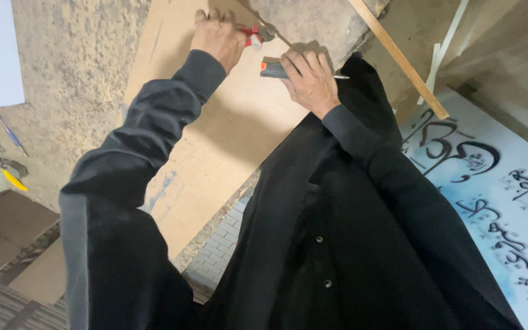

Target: The person uses pliers to snip and snap thin wooden strips into shorter pieces on a workbench, working along each strip one section at a time. Earlier they handle a decorative metal wall-art panel and a screwdriver before setting the panel aside and cutting the strips.

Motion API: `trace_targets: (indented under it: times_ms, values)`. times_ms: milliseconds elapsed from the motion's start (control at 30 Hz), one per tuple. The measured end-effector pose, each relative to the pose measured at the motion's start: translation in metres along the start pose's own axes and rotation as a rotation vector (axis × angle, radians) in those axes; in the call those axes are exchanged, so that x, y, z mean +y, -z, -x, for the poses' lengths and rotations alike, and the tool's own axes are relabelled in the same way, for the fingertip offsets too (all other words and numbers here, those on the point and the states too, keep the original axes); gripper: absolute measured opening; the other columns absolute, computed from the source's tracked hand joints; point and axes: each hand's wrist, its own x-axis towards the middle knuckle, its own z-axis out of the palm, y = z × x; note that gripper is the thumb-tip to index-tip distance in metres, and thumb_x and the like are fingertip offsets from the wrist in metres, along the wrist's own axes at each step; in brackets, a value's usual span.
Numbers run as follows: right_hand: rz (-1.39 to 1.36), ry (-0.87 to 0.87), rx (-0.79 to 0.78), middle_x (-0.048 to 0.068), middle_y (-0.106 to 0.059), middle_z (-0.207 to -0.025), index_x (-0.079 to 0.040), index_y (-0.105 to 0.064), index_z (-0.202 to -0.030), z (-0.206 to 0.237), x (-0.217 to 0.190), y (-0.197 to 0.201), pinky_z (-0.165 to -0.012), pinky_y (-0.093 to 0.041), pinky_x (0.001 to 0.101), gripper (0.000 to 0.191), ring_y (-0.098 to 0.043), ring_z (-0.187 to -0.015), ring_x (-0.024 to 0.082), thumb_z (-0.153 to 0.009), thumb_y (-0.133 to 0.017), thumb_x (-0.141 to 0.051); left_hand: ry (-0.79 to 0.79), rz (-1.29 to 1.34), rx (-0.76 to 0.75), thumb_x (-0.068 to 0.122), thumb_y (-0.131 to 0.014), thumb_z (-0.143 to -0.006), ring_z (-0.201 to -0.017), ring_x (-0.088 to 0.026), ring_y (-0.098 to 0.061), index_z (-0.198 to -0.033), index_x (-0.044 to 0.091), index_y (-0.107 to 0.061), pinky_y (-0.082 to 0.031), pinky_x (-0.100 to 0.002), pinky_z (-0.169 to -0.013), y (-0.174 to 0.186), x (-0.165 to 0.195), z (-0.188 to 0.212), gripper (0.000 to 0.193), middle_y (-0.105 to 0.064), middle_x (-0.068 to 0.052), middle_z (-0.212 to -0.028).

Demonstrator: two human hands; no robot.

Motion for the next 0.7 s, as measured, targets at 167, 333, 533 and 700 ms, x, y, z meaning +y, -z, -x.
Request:
trace_targets:
  times_ms: [167,333,533,700]
  values:
    - [-0.008,-0.009,-0.012,0.006,-0.060,-0.134,-0.006,-0.064,-0.132,-0.001,0.001,-0.002,-0.093,-0.043,0.0401,0.051,-0.053,-0.108,0.026,-0.087,-0.082,-0.023,0.255,0.486,-0.189,0.021,-0.068,-0.087,-0.101,-0.039,-0.066,-0.096,0.010,-0.074,-0.052,-0.050,-0.088,-0.026,0.010,0.012,0.016,-0.069,-0.019,-0.106]
    - [0.019,-0.003,0.040,0.006,-0.059,-0.131,-0.006,-0.064,-0.128,-0.001,-0.001,0.002,-0.097,-0.043,0.0437,0.050,-0.053,-0.111,0.028,-0.086,-0.082,-0.026,0.182,0.304,0.013,0.027,-0.067,-0.101,-0.123,-0.042,-0.055,-0.099,0.005,-0.077,-0.038,-0.067,-0.100,-0.027,0.023,0.020,0.025,-0.062,-0.021,-0.131]
    - [-0.020,-0.009,0.002,0.007,-0.059,-0.132,-0.004,-0.064,-0.131,-0.003,0.002,0.006,-0.097,-0.043,0.0418,0.049,-0.053,-0.111,0.028,-0.090,-0.082,-0.024,-0.022,0.099,0.311,0.033,-0.062,-0.107,-0.153,-0.039,-0.033,-0.102,0.012,-0.077,-0.013,-0.068,-0.124,-0.015,0.011,0.009,0.026,-0.045,-0.017,-0.159]
    - [0.020,-0.002,0.064,0.006,-0.059,-0.130,-0.006,-0.064,-0.130,-0.003,0.001,0.004,-0.096,-0.043,0.0410,0.052,-0.053,-0.110,0.027,-0.086,-0.081,-0.026,-0.010,0.001,0.215,0.033,-0.058,-0.103,-0.151,-0.041,-0.029,-0.114,0.022,-0.077,-0.009,-0.066,-0.122,-0.015,0.007,0.003,0.024,-0.048,-0.016,-0.159]
